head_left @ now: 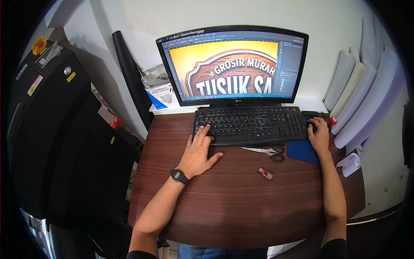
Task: Designing a promotional flyer for a satay stick business on a computer.
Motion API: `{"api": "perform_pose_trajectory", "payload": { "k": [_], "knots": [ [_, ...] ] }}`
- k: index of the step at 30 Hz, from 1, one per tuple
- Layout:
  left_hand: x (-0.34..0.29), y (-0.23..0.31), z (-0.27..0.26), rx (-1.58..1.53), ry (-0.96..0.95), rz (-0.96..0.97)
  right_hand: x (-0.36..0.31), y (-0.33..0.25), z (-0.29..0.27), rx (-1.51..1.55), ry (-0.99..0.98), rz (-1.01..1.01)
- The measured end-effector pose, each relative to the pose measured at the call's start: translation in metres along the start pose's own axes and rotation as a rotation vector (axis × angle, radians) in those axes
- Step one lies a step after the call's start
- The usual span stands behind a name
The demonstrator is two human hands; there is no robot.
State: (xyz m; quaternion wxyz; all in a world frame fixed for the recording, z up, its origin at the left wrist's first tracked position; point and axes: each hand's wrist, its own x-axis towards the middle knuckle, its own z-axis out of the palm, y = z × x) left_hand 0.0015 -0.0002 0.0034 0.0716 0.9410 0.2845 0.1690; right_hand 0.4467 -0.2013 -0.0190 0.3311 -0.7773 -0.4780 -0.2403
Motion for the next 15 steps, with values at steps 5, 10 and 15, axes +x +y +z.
{"api": "perform_pose_trajectory", "payload": {
  "k": [5, 10, 15],
  "knots": [
    [-0.0002, -0.0007, 0.0010, 0.007, 0.009, 0.008, 0.0000, 0.0020, 0.0004, 0.006, 0.002, -0.009],
    [-0.0010, -0.0012, 0.0011, -0.001, 0.012, 0.004, 0.0004, -0.0030, -0.0012, 0.006, -0.004, 0.002],
    [-0.0006, -0.0010, 0.0006, -0.005, 0.004, 0.005, 0.0003, -0.0030, -0.0018, -0.002, -0.010, 0.003]
  ]
}}
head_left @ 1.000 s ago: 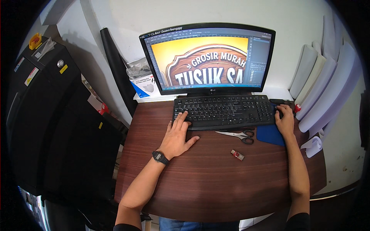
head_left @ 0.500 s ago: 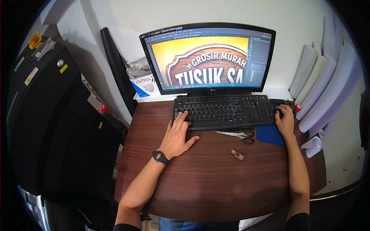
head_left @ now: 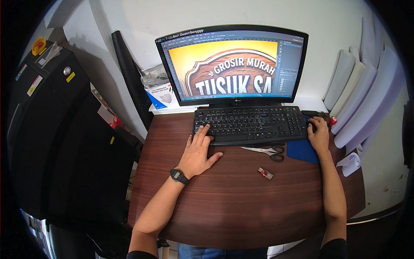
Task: Designing a promotional flyer for a satay stick business on a computer.
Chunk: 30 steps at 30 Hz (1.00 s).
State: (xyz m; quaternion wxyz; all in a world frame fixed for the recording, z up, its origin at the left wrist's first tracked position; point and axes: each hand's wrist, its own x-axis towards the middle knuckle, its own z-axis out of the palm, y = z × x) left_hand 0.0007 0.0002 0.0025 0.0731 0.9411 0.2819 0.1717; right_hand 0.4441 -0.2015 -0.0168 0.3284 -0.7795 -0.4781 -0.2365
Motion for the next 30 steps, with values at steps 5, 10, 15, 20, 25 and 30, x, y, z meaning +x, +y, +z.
{"api": "perform_pose_trajectory", "payload": {
  "k": [5, 10, 15, 20, 25, 30],
  "knots": [
    [0.0007, -0.0004, 0.0009, -0.012, 0.003, -0.002, 0.0003, 0.0011, 0.0003, -0.005, 0.008, -0.001],
    [0.0003, 0.0000, -0.0008, 0.005, -0.011, -0.008, 0.0007, -0.0010, -0.0001, 0.001, -0.005, 0.010],
    [0.0002, 0.0005, -0.0001, 0.008, -0.006, -0.005, 0.0002, -0.0012, -0.0011, 0.004, 0.003, 0.001],
    [0.0002, 0.0004, 0.0001, 0.003, -0.007, -0.014, 0.0003, -0.0012, -0.0004, 0.004, 0.001, -0.003],
    [0.0006, 0.0011, -0.0010, 0.013, -0.006, -0.004, 0.0007, 0.0005, -0.0003, 0.021, 0.010, -0.006],
    [-0.0002, 0.0010, -0.0008, 0.031, -0.002, 0.048, 0.0000, 0.0024, -0.0002, 0.023, 0.006, 0.000]
  ]
}}
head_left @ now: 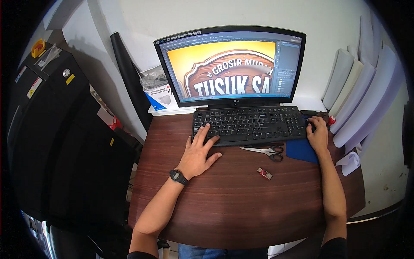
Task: Designing a promotional flyer for a satay stick business on a computer.
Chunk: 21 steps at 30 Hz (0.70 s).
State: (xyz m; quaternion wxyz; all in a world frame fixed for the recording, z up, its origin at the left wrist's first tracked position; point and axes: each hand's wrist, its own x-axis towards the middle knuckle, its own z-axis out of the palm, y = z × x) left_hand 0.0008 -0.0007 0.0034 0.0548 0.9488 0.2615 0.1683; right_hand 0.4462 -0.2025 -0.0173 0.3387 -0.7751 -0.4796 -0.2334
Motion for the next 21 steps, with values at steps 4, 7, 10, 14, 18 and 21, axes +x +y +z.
{"api": "perform_pose_trajectory", "payload": {
  "k": [4, 7, 10, 14, 18, 21],
  "knots": [
    [-0.0007, -0.0009, 0.0017, 0.023, -0.019, 0.011, 0.0003, -0.0029, 0.0000, 0.003, 0.001, 0.000],
    [-0.0004, -0.0004, 0.0011, 0.019, -0.024, 0.013, 0.0000, -0.0029, -0.0002, 0.003, 0.011, -0.002],
    [0.0001, 0.0009, 0.0004, 0.016, -0.034, 0.006, 0.0001, -0.0038, -0.0012, 0.011, 0.008, 0.011],
    [0.0001, -0.0006, 0.0017, 0.029, -0.033, 0.009, 0.0000, -0.0028, 0.0001, -0.001, 0.004, 0.016],
    [0.0000, -0.0007, 0.0017, 0.033, -0.040, 0.006, 0.0003, -0.0026, -0.0007, -0.007, -0.004, 0.011],
    [-0.0001, -0.0006, 0.0018, 0.036, -0.035, 0.008, 0.0004, -0.0030, -0.0013, 0.000, -0.003, 0.003]
  ]
}}
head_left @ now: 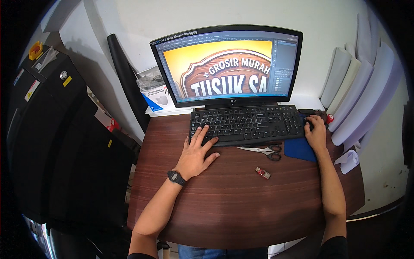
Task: Designing a promotional flyer for a satay stick business on a computer.
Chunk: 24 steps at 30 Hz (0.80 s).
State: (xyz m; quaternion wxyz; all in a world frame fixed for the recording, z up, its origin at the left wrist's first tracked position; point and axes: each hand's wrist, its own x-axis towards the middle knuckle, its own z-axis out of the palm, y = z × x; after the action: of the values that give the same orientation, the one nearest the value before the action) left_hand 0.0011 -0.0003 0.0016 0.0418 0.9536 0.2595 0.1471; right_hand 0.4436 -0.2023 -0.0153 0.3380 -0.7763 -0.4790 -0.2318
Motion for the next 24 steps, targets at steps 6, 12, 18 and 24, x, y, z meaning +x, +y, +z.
{"api": "perform_pose_trajectory", "payload": {
  "k": [6, 12, 18, 24],
  "knots": [
    [0.0001, 0.0000, -0.0015, -0.076, 0.044, -0.045, -0.0004, -0.0010, 0.0010, 0.002, 0.013, 0.001],
    [0.0006, -0.0002, -0.0016, -0.053, 0.056, -0.040, 0.0001, 0.0003, 0.0012, -0.001, 0.017, -0.008],
    [0.0004, -0.0011, -0.0003, -0.044, 0.055, -0.040, -0.0002, 0.0002, 0.0013, -0.003, 0.015, -0.012],
    [0.0001, -0.0013, -0.0006, -0.053, 0.056, -0.033, -0.0005, 0.0009, 0.0015, -0.006, 0.006, -0.004]
  ]
}}
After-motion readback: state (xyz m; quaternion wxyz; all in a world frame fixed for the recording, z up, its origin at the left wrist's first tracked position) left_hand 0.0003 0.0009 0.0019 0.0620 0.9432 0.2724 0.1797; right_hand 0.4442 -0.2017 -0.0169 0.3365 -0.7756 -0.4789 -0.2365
